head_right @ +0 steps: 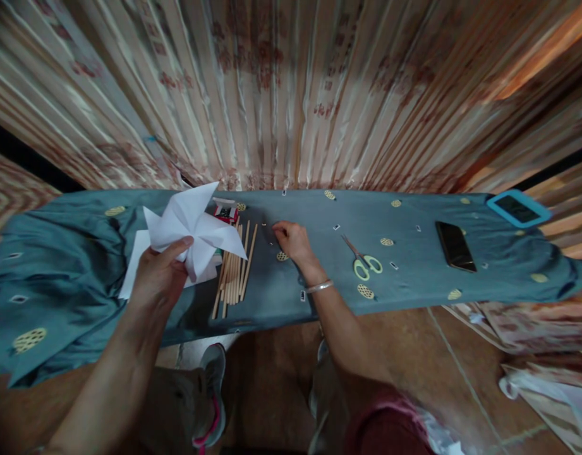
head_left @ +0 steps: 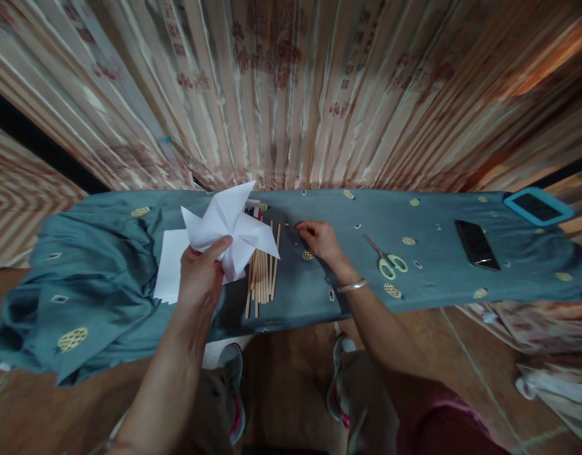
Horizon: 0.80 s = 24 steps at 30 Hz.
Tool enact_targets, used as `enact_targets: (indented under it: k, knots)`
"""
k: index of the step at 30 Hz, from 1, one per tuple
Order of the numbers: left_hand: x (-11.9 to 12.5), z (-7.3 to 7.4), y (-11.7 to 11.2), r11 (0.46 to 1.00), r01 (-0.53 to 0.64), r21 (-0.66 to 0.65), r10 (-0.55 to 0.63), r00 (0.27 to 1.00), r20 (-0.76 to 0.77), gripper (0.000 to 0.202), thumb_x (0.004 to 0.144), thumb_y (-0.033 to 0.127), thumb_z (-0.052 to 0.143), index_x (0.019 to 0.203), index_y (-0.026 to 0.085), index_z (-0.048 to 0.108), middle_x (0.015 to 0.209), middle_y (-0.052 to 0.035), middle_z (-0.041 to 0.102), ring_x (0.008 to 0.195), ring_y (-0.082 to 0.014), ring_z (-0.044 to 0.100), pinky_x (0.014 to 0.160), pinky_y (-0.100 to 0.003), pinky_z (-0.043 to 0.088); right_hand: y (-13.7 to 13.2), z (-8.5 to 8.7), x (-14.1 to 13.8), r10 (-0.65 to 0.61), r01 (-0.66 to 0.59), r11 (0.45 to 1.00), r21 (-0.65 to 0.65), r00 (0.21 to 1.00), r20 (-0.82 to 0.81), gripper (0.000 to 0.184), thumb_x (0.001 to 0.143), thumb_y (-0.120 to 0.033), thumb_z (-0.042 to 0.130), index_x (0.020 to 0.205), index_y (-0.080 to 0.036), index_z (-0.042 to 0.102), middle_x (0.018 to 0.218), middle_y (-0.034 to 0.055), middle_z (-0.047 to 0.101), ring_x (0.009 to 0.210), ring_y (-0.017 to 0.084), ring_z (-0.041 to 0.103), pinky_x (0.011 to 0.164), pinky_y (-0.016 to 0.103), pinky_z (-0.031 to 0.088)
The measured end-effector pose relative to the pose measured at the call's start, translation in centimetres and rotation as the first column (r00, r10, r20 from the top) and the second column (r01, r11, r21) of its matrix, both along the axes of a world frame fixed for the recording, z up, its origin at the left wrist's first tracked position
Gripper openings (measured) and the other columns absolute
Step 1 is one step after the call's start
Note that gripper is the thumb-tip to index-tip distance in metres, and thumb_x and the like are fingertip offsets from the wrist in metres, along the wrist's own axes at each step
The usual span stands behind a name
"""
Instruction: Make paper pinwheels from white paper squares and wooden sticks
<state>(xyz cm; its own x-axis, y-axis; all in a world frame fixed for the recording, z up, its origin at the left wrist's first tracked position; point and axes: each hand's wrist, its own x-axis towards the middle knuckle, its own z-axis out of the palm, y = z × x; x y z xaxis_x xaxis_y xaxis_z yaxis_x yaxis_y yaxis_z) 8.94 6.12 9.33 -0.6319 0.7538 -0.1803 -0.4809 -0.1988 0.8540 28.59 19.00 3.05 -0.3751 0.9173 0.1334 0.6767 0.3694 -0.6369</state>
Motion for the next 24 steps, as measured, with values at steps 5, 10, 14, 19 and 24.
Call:
enact_targets:
  k: [5, 10, 14, 19, 24]
  knots:
    - [0.5, -0.1, 0.0, 0.999, 0.030, 0.012, -0.030, 0.999, -0.020, 0.034, 0.044, 0.012, 0.081, 0.074, 0.018, 0.067, 0.075, 0.0003, 0.074, 0.079, -0.0186, 0.069, 0.075, -0.028, 0.054, -2.8, 0.0, 0.7, 0.064, -0.064, 0.998, 0.009, 0.997, 0.034, 0.023, 0.075, -0.013, 0.066, 0.096, -0.020, 0.072, 0.090, 0.0034, 0.073, 0.081, 0.019, 0.067, 0.076, 0.028, 0.048]
    - [1.1, -0.4, 0.2, 0.998, 0.061, -0.020, -0.061, 0.998, -0.030, 0.035, 0.045, 0.015, 0.081, 0.076, 0.018, 0.067, 0.079, -0.0002, 0.074, 0.080, -0.0186, 0.068, 0.077, -0.029, 0.054, -3.3, 0.0, -0.4, 0.085, -0.087, 0.995, 0.051, 0.995, 0.042, 0.012, 0.080, -0.012, 0.062, 0.085, -0.018, 0.071, 0.097, 0.0074, 0.072, 0.094, 0.020, 0.064, 0.088, 0.030, 0.045]
    - [1.5, -0.7, 0.5, 0.998, 0.058, -0.002, -0.058, 0.998, -0.028, 0.036, 0.046, 0.015, 0.082, 0.078, 0.019, 0.068, 0.078, 0.0005, 0.074, 0.079, -0.0178, 0.068, 0.076, -0.027, 0.053, -4.0, 0.4, 0.6, 0.046, -0.047, 0.998, 0.029, 0.998, 0.035, 0.015, 0.084, -0.013, 0.058, 0.082, -0.019, 0.071, 0.089, 0.0057, 0.073, 0.084, 0.019, 0.066, 0.078, 0.028, 0.047]
    - [2.7, -1.3, 0.8, 0.993, 0.117, -0.035, -0.117, 0.993, -0.021, 0.036, 0.044, 0.015, 0.083, 0.077, 0.015, 0.069, 0.072, 0.0000, 0.072, 0.072, -0.0152, 0.066, 0.072, -0.025, 0.052, -6.4, 1.0, 4.0, 0.001, -0.001, 0.998, -0.057, 1.000, -0.004, 0.016, 0.084, -0.018, 0.058, 0.087, -0.021, 0.073, 0.085, 0.0025, 0.075, 0.079, 0.018, 0.069, 0.072, 0.026, 0.047]
    - [4.5, -2.0, 1.0, 0.977, 0.176, -0.123, -0.185, 0.981, -0.063, 0.036, 0.041, 0.020, 0.084, 0.073, 0.013, 0.067, 0.069, -0.0005, 0.071, 0.065, -0.0152, 0.064, 0.066, -0.026, 0.051, -6.8, 0.4, 6.2, -0.041, 0.022, 0.986, -0.164, 0.993, -0.111, 0.015, 0.081, -0.025, 0.058, 0.083, -0.021, 0.072, 0.075, 0.0004, 0.073, 0.070, 0.017, 0.066, 0.069, 0.027, 0.048]
